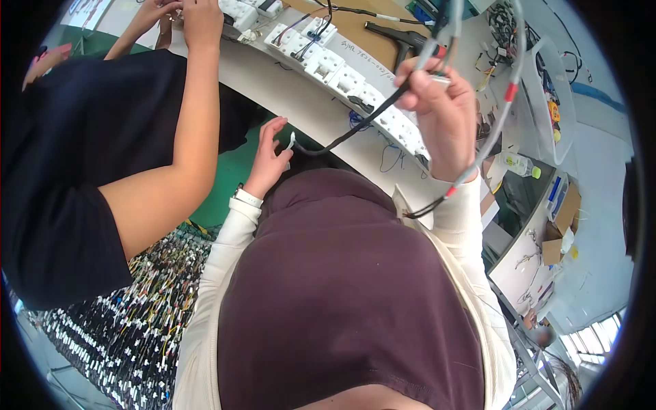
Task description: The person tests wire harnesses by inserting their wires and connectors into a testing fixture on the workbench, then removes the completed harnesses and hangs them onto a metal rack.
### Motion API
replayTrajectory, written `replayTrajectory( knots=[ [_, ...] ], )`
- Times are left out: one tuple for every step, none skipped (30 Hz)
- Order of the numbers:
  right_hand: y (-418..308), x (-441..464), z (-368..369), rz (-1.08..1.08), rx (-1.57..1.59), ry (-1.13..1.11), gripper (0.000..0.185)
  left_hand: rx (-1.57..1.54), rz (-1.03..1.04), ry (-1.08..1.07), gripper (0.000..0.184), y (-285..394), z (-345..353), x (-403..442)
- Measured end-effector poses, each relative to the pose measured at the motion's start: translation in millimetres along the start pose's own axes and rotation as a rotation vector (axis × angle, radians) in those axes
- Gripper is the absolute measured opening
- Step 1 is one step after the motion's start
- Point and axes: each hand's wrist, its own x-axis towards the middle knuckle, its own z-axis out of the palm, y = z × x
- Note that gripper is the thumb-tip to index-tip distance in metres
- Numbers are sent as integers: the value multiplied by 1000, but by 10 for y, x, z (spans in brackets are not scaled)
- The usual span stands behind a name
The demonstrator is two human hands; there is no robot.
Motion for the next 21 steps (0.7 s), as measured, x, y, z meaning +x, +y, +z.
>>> replayTrajectory(
  knots=[
    [-16,18,-50,-68,34,7,22,0,1,6,58,-63,6,7],
    [-37,34,-104,-72,60,13,23,-101,-37,-27,51,-127,9,8],
    [-46,57,-159,-72,59,12,23,-204,-75,-61,45,-191,17,1],
    [-54,79,-212,-82,120,14,24,-205,-74,-63,45,-237,18,-13],
    [-66,88,-248,-92,182,15,24,-113,-118,-106,36,-281,7,-29],
    [-82,94,-266,-96,175,25,21,-19,-161,-148,28,-322,-19,-35],
    [-97,87,-241,-99,174,22,21,-19,-159,-146,28,-312,-62,-40],
    [-117,62,-191,-78,-1,83,20,21,-294,-253,23,-301,-107,-55],
    [-132,40,-150,-57,-176,144,19,61,-429,-361,25,-285,-142,-73],
    [-106,15,-144,-71,-361,167,16,59,-427,-361,25,-244,-164,-107],
    [30,17,-214,-202,-483,128,14,-195,-524,-362,24,-191,-185,-150],
    [111,-14,-245,-219,-574,132,13,-450,-616,-360,25,-129,-206,-169],
    [185,-55,-271,-233,-664,136,12,-449,-618,-359,25,-57,-196,-167],
    [272,-100,-292,-211,-628,150,12,-896,-494,-364,21,42,-160,-160],
    [359,-148,-319,-233,-640,141,17,-1336,-342,-354,17,158,-131,-149],
    [496,-152,-380,-315,-597,89,22,-1387,-293,-322,16,375,-136,-140],
    [584,-144,-425,-394,-552,36,27,-1389,-292,-317,16,599,-112,-131],
    [582,-137,-408,-412,-682,42,29,-1248,-279,-263,17,812,-73,-117],
    [589,-127,-368,-431,-811,51,32,-1107,-266,-211,19,917,-29,-108],
    [633,-101,-318,-403,-856,47,31,-991,-239,-273,18,924,0,-56],
    [699,-75,-309,-404,-854,46,31,-989,-238,-272,18,957,22,-18]
  ],
)
